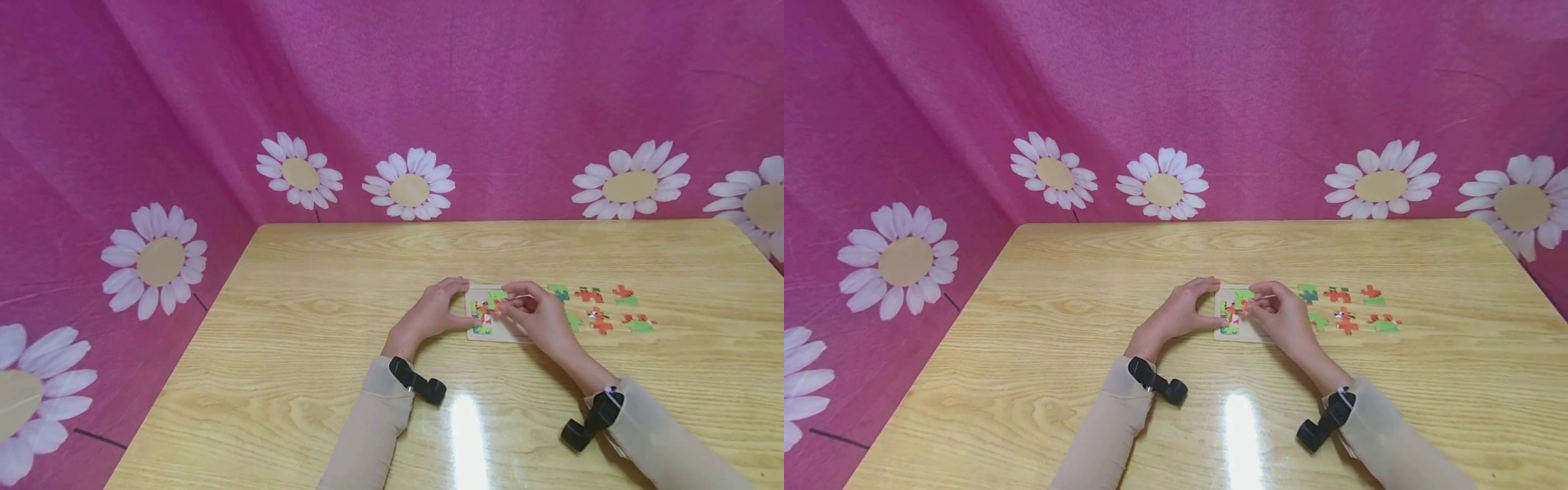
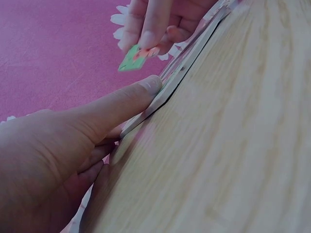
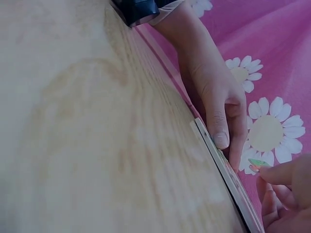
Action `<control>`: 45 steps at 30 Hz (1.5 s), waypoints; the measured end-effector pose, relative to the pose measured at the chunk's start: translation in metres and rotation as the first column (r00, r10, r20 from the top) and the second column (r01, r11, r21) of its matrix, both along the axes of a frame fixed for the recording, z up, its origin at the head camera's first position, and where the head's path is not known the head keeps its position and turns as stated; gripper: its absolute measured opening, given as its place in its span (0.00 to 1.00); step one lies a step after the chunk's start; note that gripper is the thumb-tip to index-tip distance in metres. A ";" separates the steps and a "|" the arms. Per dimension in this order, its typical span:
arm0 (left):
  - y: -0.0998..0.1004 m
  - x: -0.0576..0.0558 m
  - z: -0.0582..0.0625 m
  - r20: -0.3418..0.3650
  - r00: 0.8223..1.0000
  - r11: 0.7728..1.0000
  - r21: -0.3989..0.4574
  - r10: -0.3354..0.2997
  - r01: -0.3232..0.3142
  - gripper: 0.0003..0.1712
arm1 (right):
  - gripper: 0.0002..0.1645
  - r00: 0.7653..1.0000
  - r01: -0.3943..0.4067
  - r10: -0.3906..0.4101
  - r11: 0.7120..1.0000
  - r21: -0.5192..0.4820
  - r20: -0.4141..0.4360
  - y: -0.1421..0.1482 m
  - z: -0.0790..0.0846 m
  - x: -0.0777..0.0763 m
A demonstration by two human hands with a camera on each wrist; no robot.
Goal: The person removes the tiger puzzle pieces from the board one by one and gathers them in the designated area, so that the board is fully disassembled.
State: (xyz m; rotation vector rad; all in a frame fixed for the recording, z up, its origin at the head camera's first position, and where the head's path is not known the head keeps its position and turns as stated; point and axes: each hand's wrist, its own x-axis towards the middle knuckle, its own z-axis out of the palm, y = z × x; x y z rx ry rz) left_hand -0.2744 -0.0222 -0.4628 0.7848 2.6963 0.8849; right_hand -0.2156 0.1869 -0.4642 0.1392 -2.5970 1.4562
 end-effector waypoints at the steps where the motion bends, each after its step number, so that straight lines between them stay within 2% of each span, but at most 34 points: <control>1: 0.000 0.000 0.000 -0.001 1.000 1.000 0.000 -0.001 0.001 0.45 | 0.19 1.000 0.000 0.000 1.000 0.001 0.005 0.001 0.000 0.002; 6: -0.001 0.000 0.000 -0.014 1.000 1.000 -0.009 -0.014 0.014 0.45 | 0.20 1.000 -0.004 0.004 1.000 0.005 0.009 0.008 0.000 0.010; 16: -0.001 0.000 -0.001 -0.007 1.000 1.000 0.012 -0.015 0.015 0.45 | 0.20 0.999 0.013 -0.011 0.999 0.047 -0.049 0.016 -0.003 0.023; 23: -0.001 0.000 -0.001 -0.008 1.000 1.000 0.013 -0.018 0.018 0.45 | 0.19 0.999 0.019 -0.016 0.998 0.057 -0.047 0.023 -0.003 0.034; 33: -0.002 0.000 -0.001 0.002 1.000 1.000 0.020 -0.010 0.010 0.45 | 0.19 0.996 0.037 -0.031 0.996 0.075 -0.086 0.034 -0.003 0.048; 45: -0.002 -0.001 -0.002 -0.003 1.000 1.000 0.022 -0.018 0.019 0.45 | 0.19 0.996 0.050 -0.044 0.996 0.076 -0.079 0.043 -0.004 0.059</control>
